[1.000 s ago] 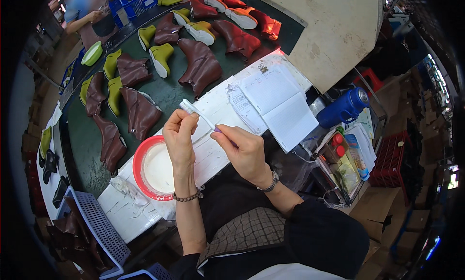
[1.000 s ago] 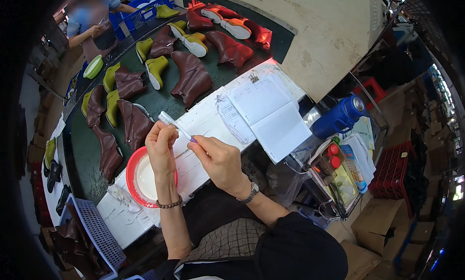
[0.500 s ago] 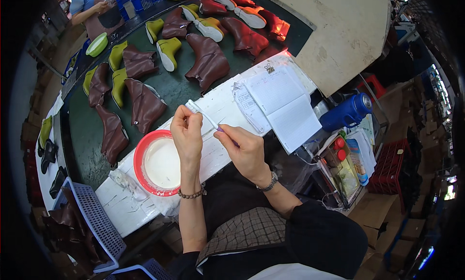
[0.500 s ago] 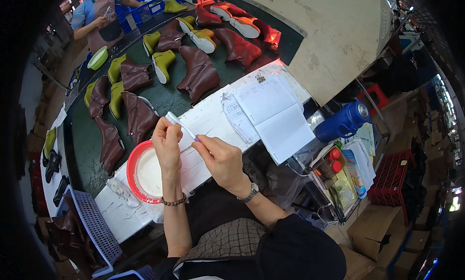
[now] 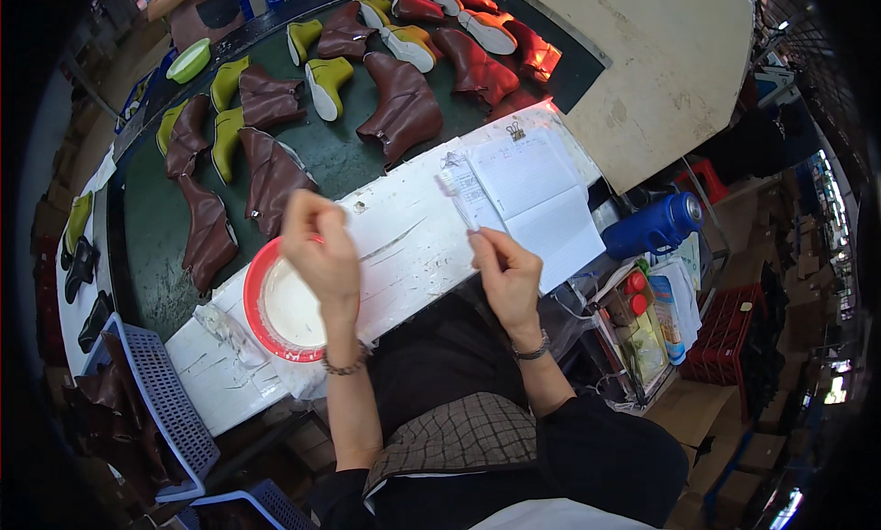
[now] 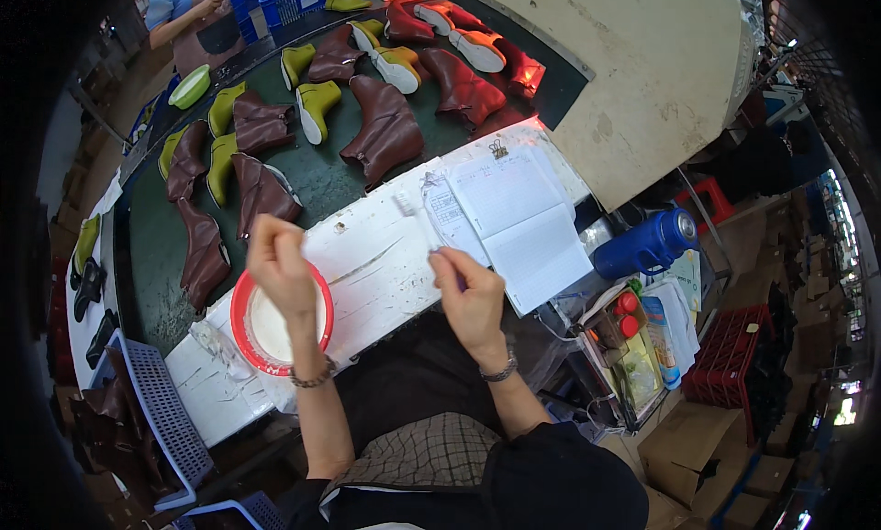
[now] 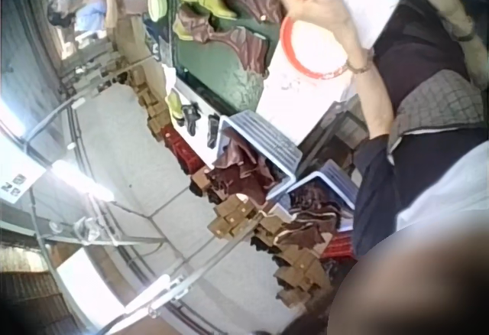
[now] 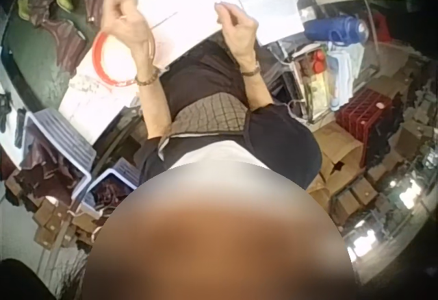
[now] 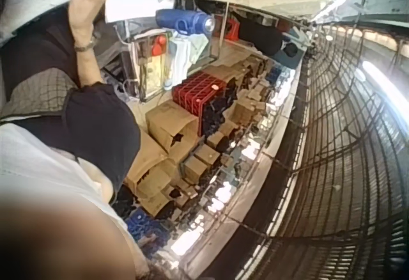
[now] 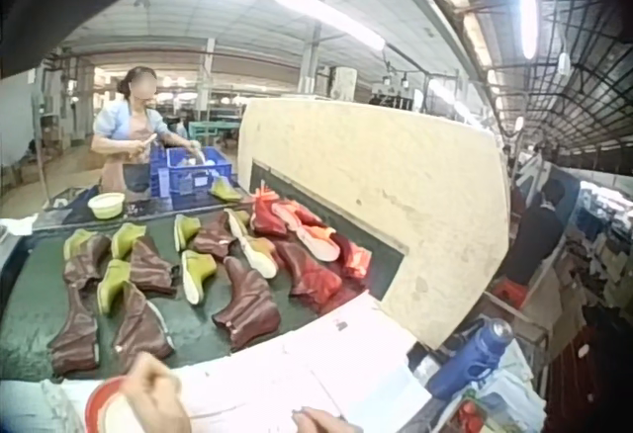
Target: The worker is applying white adhesive to the edges of leather shoe uppers using a brush, then placing them onto a conveyor belt for drying.
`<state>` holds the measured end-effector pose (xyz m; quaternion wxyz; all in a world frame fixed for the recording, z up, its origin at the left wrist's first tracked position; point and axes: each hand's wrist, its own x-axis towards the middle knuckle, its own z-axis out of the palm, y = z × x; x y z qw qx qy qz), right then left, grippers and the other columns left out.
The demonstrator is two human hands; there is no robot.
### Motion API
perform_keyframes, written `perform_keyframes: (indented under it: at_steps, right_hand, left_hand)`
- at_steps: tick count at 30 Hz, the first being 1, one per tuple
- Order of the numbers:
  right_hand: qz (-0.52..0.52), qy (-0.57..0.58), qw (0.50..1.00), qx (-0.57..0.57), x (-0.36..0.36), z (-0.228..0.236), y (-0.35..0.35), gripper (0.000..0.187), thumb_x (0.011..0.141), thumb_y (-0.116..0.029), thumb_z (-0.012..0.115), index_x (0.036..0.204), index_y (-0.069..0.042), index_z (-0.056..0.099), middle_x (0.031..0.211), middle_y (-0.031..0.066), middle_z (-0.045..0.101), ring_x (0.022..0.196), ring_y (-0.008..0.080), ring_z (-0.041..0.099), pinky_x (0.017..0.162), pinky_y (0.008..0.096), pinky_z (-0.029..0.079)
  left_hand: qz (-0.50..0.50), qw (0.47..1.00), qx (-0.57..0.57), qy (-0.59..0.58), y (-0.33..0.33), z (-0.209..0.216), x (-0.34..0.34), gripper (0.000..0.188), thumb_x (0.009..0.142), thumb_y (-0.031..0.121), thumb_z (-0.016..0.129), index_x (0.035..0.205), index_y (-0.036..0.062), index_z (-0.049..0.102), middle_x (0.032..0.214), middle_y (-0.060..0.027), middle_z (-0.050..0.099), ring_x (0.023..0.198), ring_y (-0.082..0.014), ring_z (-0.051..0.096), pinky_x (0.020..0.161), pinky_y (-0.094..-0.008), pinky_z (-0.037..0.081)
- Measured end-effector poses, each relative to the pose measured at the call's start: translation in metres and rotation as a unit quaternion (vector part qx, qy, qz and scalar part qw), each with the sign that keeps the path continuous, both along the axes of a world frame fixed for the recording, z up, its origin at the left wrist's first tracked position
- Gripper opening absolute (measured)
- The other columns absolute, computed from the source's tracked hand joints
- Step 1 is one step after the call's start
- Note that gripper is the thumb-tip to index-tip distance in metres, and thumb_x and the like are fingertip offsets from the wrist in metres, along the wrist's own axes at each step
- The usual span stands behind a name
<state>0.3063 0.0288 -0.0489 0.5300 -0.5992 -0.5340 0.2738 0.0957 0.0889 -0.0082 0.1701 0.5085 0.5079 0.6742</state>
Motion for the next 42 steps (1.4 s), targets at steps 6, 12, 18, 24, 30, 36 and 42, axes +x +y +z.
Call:
perform_keyframes:
  at_steps: [6, 12, 18, 24, 30, 36, 42]
  right_hand:
    - [0.067, 0.051, 0.996, 0.003, -0.031, 0.006, 0.000, 0.024, 0.101, -0.008, 0.067, 0.120, 0.006, 0.071, 0.075, 0.0015, 0.069, 0.066, 0.0043, 0.061, 0.059, 0.0208, 0.048]
    - [0.089, 0.024, 0.996, 0.017, -0.033, 0.008, -0.002, 0.020, 0.100, -0.007, 0.069, 0.114, 0.007, 0.072, 0.076, 0.0041, 0.072, 0.064, 0.0058, 0.062, 0.057, 0.0224, 0.049]
    - [0.080, -0.100, 0.989, 0.068, -0.035, 0.015, -0.001, 0.015, 0.097, -0.007, 0.072, 0.105, 0.005, 0.072, 0.070, 0.0124, 0.064, 0.057, 0.0123, 0.059, 0.054, 0.0277, 0.046]
    - [0.149, 0.106, 0.981, -0.072, -0.034, 0.018, -0.002, 0.017, 0.103, -0.008, 0.064, 0.109, 0.002, 0.077, 0.067, -0.0028, 0.059, 0.056, 0.0017, 0.047, 0.049, 0.0207, 0.035]
    - [0.274, 0.401, 0.839, -0.246, -0.014, 0.024, 0.003, 0.029, 0.110, -0.021, 0.054, 0.112, 0.003, 0.071, 0.064, -0.0039, 0.050, 0.047, 0.0010, 0.035, 0.042, 0.0199, 0.025]
    - [0.200, 0.469, 0.821, -0.258, -0.033, 0.013, 0.007, 0.029, 0.110, -0.024, 0.054, 0.109, 0.002, 0.066, 0.064, -0.0049, 0.046, 0.044, 0.0016, 0.033, 0.039, 0.0198, 0.022]
    - [0.129, 0.291, 0.943, -0.094, -0.019, -0.019, 0.041, 0.030, 0.110, -0.027, 0.054, 0.114, 0.001, 0.065, 0.067, -0.0076, 0.041, 0.050, 0.0001, 0.031, 0.041, 0.0194, 0.023]
  left_hand:
    - [-0.133, 0.976, -0.164, 0.050, -0.016, -0.024, 0.036, 0.026, 0.101, 0.015, 0.058, 0.081, -0.0006, 0.064, 0.071, -0.0082, 0.063, 0.059, -0.0100, 0.053, 0.054, -0.0305, 0.040]
    - [-0.141, 0.970, -0.150, -0.127, -0.013, -0.032, 0.034, 0.019, 0.094, 0.011, 0.078, 0.107, -0.0020, 0.078, 0.083, -0.0001, 0.072, 0.065, -0.0020, 0.054, 0.059, -0.0198, 0.044]
    - [-0.119, 0.974, -0.178, -0.080, -0.014, -0.027, 0.031, 0.012, 0.093, 0.008, 0.075, 0.098, -0.0033, 0.075, 0.075, 0.0025, 0.067, 0.064, -0.0020, 0.049, 0.058, -0.0198, 0.040]
    - [-0.103, 0.976, -0.124, -0.144, -0.009, -0.032, 0.035, 0.006, 0.088, 0.003, 0.070, 0.085, -0.0024, 0.067, 0.072, 0.0035, 0.062, 0.065, -0.0022, 0.049, 0.059, -0.0206, 0.040]
    - [-0.156, 0.956, -0.120, -0.218, -0.013, -0.017, 0.034, 0.006, 0.087, 0.000, 0.065, 0.081, -0.0005, 0.064, 0.073, 0.0023, 0.060, 0.067, -0.0035, 0.051, 0.063, -0.0215, 0.042]
    - [-0.258, 0.918, -0.125, -0.274, -0.032, -0.037, 0.027, 0.011, 0.090, 0.000, 0.061, 0.080, 0.0025, 0.060, 0.072, 0.0018, 0.057, 0.067, -0.0045, 0.051, 0.065, -0.0219, 0.043]
    - [-0.298, 0.929, -0.084, -0.202, -0.077, -0.022, 0.040, 0.014, 0.090, 0.007, 0.051, 0.078, 0.0004, 0.053, 0.069, -0.0024, 0.050, 0.066, -0.0086, 0.046, 0.060, -0.0272, 0.039]
